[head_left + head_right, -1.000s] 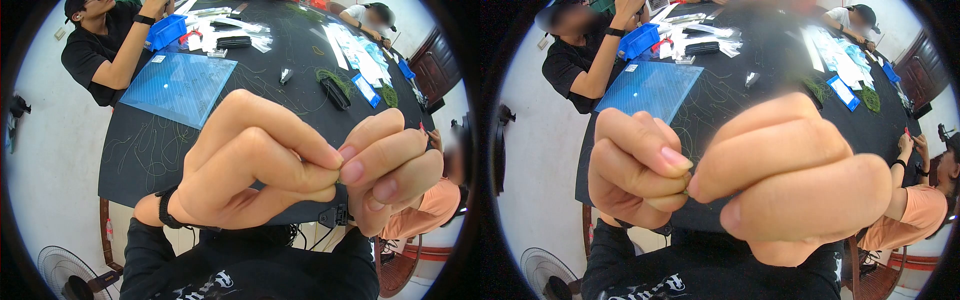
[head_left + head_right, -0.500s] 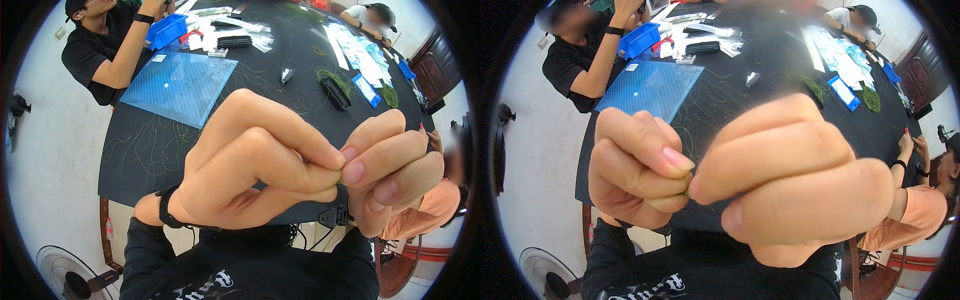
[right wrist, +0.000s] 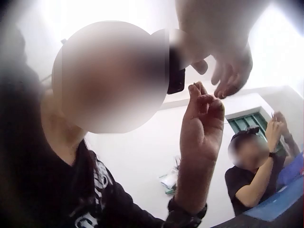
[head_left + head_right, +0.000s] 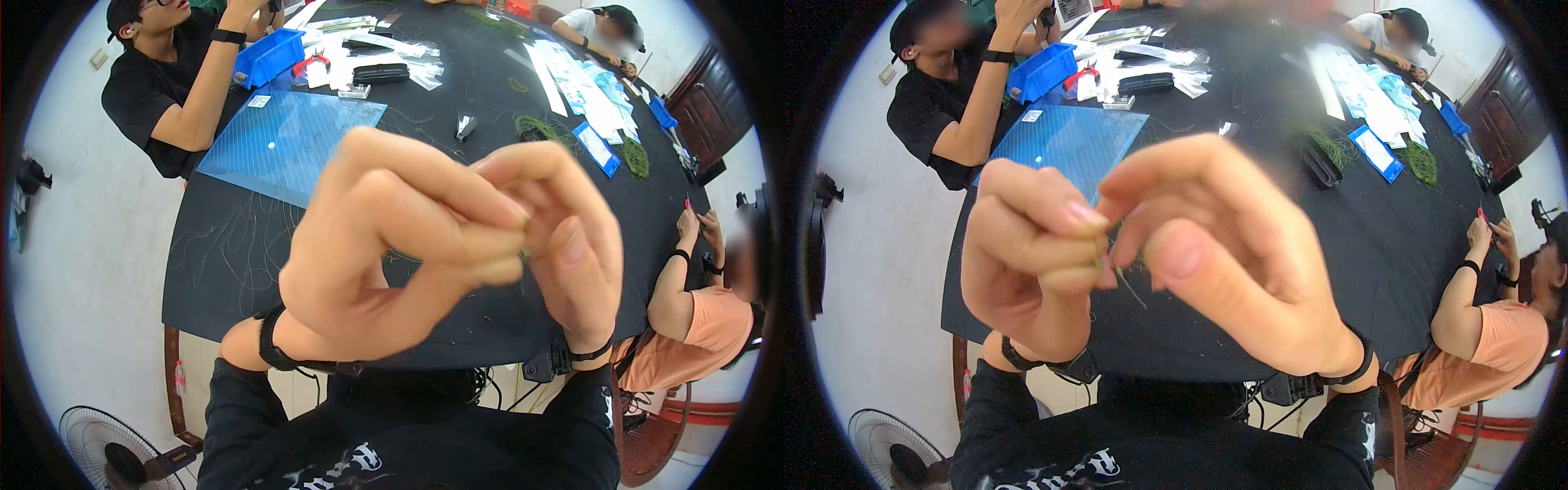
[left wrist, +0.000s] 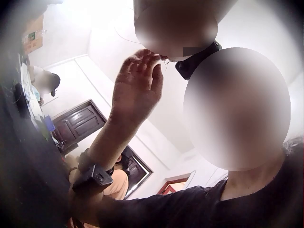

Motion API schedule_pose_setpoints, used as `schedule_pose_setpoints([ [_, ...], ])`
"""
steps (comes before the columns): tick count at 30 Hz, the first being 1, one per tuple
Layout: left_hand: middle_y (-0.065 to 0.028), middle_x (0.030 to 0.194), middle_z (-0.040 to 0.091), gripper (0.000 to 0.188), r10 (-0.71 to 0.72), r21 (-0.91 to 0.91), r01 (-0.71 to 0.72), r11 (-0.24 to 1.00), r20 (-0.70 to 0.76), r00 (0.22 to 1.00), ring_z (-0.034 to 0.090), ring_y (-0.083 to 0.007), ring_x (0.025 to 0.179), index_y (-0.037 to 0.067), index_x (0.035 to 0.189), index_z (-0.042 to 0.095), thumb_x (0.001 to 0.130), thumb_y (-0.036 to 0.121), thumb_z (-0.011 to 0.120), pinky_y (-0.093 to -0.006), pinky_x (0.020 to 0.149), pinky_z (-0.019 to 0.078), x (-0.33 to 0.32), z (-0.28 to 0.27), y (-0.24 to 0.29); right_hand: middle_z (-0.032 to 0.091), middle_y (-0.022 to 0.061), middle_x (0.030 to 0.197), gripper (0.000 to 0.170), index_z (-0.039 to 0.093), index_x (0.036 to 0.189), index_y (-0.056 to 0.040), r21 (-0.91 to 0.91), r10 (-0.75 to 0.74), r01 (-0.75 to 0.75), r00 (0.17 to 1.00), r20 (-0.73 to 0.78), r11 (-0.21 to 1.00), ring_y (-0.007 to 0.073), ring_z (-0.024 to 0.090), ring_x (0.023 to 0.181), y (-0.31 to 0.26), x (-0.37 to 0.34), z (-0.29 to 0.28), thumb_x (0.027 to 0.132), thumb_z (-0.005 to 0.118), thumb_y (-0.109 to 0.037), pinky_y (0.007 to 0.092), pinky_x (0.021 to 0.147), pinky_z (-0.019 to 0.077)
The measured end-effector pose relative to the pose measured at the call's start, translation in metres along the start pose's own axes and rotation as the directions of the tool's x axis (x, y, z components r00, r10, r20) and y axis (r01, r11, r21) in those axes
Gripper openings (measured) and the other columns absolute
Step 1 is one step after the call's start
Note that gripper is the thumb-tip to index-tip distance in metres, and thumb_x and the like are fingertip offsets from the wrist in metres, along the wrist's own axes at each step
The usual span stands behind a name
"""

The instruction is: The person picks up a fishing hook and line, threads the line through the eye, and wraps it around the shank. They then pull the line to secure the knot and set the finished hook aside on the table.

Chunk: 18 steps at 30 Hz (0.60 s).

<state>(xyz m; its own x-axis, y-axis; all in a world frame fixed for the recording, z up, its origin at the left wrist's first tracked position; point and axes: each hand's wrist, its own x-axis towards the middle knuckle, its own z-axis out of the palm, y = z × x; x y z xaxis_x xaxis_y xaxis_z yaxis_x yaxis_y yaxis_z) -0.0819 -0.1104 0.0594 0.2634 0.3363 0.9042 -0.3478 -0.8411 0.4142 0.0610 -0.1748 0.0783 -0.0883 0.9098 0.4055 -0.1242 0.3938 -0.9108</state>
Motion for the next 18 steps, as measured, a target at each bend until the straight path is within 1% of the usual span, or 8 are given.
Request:
schedule_pose_setpoints([
  [2,-0.0115,0.091,0.051,0.022,-0.110,0.039,0.112,0.993,-0.039,0.993,0.048,-0.0072,0.056,-0.004,0.082,0.052,0.086,0.015,0.061,-0.0184,0.052,0.0395,0.001,-0.001,0.003,0.057,0.0131,0.090,0.059,0.039,0.116,0.0068,0.107,0.205,-0.214,0.975,0.085,0.971,0.0144,0.055,0.071,-0.003,-0.001,0.001,0.086,0.055,-0.041,0.0223,0.058,0.0410],
  [4,-0.0122,0.093,0.052,0.019,-0.122,0.024,0.124,0.992,-0.047,0.991,0.049,-0.0057,0.057,-0.004,0.083,0.052,0.088,0.013,0.058,-0.0177,0.052,0.0407,0.001,-0.002,-0.002,0.058,0.0105,0.084,0.056,0.039,0.119,0.0055,0.137,0.273,-0.290,0.953,0.133,0.947,0.0115,0.053,0.060,-0.004,-0.001,0.003,0.086,0.058,-0.036,0.0197,0.051,0.0376],
  [7,-0.0129,0.094,0.052,0.014,-0.165,-0.022,0.164,0.986,-0.049,0.985,0.050,-0.0053,0.058,-0.004,0.084,0.052,0.089,0.008,0.055,-0.0173,0.053,0.0416,0.000,0.000,-0.005,0.058,0.0080,0.075,0.044,0.042,0.117,0.0024,0.154,0.249,-0.260,0.964,0.088,0.953,0.0064,0.044,0.053,0.007,-0.002,0.006,0.088,0.057,-0.026,0.0189,0.047,0.0321],
  [9,-0.0129,0.094,0.053,0.010,-0.190,-0.038,0.188,0.981,-0.047,0.981,0.051,-0.0055,0.059,-0.004,0.084,0.052,0.089,0.005,0.053,-0.0172,0.054,0.0418,0.000,0.002,-0.005,0.058,0.0069,0.078,0.032,0.046,0.111,0.0021,0.213,0.226,-0.236,0.971,0.073,0.948,0.0063,0.047,0.061,0.011,-0.002,0.007,0.090,0.056,-0.019,0.0192,0.053,0.0350],
  [12,-0.0118,0.093,0.053,0.013,-0.206,-0.047,0.202,0.978,-0.074,0.976,0.051,-0.0059,0.060,-0.004,0.085,0.053,0.090,0.008,0.054,-0.0177,0.055,0.0413,0.000,0.003,-0.008,0.059,0.0057,0.086,0.015,0.050,0.099,0.0033,0.294,0.240,-0.268,0.962,0.130,0.917,0.0083,0.057,0.078,0.008,-0.001,0.001,0.091,0.054,-0.009,0.0201,0.065,0.0439],
  [14,-0.0106,0.091,0.053,0.016,-0.214,-0.079,0.207,0.975,-0.095,0.972,0.050,-0.0060,0.061,-0.004,0.086,0.053,0.090,0.012,0.054,-0.0186,0.056,0.0408,0.001,0.003,-0.011,0.059,0.0052,0.082,0.014,0.051,0.097,0.0033,0.270,0.233,-0.258,0.965,0.121,0.928,0.0075,0.056,0.075,0.011,-0.001,-0.001,0.091,0.054,-0.009,0.0198,0.064,0.0433],
  [16,-0.0093,0.089,0.053,0.020,-0.277,-0.178,0.254,0.951,-0.120,0.953,0.048,-0.0061,0.063,-0.004,0.087,0.053,0.091,0.016,0.054,-0.0200,0.058,0.0402,0.001,0.004,-0.013,0.056,0.0052,0.073,0.017,0.051,0.098,0.0004,0.127,0.229,-0.240,0.969,0.095,0.962,0.0041,0.044,0.059,0.013,0.000,0.001,0.092,0.052,-0.016,0.0176,0.051,0.0321],
  [18,-0.0076,0.087,0.052,0.022,-0.371,-0.281,0.327,0.902,-0.120,0.921,0.047,-0.0064,0.065,-0.003,0.088,0.053,0.091,0.019,0.054,-0.0214,0.062,0.0395,0.002,0.003,-0.013,0.055,0.0050,0.068,0.020,0.051,0.099,-0.0010,0.034,0.211,-0.214,0.975,0.068,0.976,0.0024,0.038,0.050,0.015,0.000,0.002,0.093,0.051,-0.020,0.0163,0.045,0.0262],
])
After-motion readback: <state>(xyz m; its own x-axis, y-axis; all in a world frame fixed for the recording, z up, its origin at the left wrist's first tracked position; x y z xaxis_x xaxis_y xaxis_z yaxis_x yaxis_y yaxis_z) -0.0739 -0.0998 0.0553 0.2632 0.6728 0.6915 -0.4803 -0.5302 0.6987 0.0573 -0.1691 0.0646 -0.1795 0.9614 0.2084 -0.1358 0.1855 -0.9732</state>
